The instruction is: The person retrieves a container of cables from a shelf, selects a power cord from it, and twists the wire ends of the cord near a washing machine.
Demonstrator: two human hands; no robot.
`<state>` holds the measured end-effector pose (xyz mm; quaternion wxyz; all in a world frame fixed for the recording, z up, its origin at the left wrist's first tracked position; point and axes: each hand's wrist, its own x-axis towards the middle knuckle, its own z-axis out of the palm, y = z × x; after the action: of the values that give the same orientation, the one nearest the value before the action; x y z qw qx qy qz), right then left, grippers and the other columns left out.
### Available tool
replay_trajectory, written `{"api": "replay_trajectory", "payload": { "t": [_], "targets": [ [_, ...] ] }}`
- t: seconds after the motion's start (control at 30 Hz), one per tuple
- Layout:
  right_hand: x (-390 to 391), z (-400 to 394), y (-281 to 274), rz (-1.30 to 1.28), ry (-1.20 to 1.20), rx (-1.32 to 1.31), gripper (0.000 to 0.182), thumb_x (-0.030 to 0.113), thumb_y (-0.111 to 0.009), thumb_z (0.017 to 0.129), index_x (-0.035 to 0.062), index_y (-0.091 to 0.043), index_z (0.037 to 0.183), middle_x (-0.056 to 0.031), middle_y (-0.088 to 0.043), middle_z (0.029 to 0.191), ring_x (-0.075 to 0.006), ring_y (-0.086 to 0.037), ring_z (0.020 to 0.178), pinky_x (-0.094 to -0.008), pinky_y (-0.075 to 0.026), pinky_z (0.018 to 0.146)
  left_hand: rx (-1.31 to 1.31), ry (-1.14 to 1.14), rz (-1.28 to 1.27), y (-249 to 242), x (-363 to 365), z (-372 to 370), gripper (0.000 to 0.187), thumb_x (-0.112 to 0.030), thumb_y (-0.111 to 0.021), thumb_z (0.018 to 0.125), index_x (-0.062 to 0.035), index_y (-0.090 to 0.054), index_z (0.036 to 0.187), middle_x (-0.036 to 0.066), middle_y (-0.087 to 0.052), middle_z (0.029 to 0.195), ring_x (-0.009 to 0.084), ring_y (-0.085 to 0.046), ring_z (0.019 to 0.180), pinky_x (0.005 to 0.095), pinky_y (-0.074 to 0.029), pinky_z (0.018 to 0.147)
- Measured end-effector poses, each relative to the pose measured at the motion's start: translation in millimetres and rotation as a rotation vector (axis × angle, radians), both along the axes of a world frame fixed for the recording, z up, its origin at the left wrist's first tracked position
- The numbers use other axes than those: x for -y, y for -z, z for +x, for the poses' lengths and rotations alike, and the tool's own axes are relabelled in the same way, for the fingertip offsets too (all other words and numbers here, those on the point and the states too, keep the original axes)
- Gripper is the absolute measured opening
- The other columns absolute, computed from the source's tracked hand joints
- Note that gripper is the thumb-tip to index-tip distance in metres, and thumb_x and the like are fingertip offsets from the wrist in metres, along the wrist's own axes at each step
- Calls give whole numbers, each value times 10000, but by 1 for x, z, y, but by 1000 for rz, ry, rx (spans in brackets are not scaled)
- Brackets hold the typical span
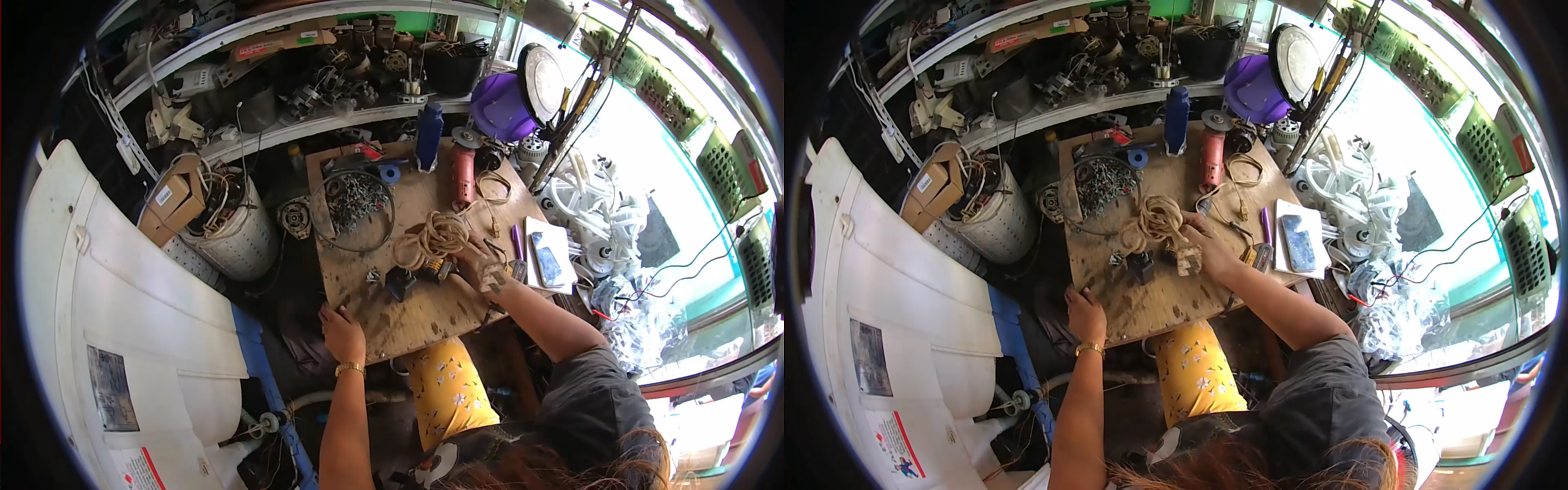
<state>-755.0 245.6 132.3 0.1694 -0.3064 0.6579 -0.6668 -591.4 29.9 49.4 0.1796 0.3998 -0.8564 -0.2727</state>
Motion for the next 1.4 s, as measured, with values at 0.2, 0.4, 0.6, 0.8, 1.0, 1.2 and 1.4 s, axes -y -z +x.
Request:
{"api": "replay_trajectory", "payload": {
  "t": [0.2,0.4,0.6,0.8,1.0,1.2,1.4],
  "targets": [
    [-1,1,10,-41,-10,-55,314,122,-513,872,14,-521,1167,-83,-582,1064,-189,-542,1029,-319,-399,921,24,-6,18,-1,0,0,364,-218,-421,940,37,-410,1199,205,-506,1169,392,-562,1002,466,-502,776],
    [7,15,-50,-239,-88,480,183,150,-483,860,41,-555,989,-101,-615,923,-218,-604,862,-332,-459,850,14,5,14,-1,0,1,362,-216,-421,941,35,-408,1203,201,-501,1178,387,-559,1011,467,-501,778],
    [3,-2,-80,-451,90,834,328,359,-488,854,67,-559,987,-98,-610,907,-234,-592,799,-349,-489,745,33,15,13,-5,1,-1,344,-207,-420,939,39,-409,1179,208,-506,1151,386,-557,1008,469,-500,774],
    [-24,-75,-78,-314,324,630,358,434,-562,815,92,-566,919,-74,-571,717,-186,-532,505,-313,-447,445,27,25,17,-8,2,-1,342,-194,-445,925,49,-405,1163,231,-508,1123,404,-565,969,468,-499,765],
    [-16,-258,-70,-141,507,21,260,291,-571,850,53,-605,950,-55,-613,764,-157,-588,602,-297,-481,533,54,40,21,-6,6,-6,385,-193,-463,915,67,-386,1187,263,-502,1144,412,-538,1014,454,-484,803],
    [41,-390,-158,-57,737,22,218,251,-629,835,37,-629,881,-66,-619,734,-157,-598,596,-274,-501,507,106,23,86,-10,7,-11,405,-177,-457,908,68,-381,1221,273,-480,1179,421,-510,1047,461,-454,839],
    [64,-571,-213,351,657,-52,513,473,-634,782,9,-635,1003,-115,-643,870,-223,-620,753,-357,-499,669,256,-7,136,1,9,-16,392,-161,-443,901,100,-391,1190,295,-474,1175,435,-485,1076,466,-415,885]
  ]
}}
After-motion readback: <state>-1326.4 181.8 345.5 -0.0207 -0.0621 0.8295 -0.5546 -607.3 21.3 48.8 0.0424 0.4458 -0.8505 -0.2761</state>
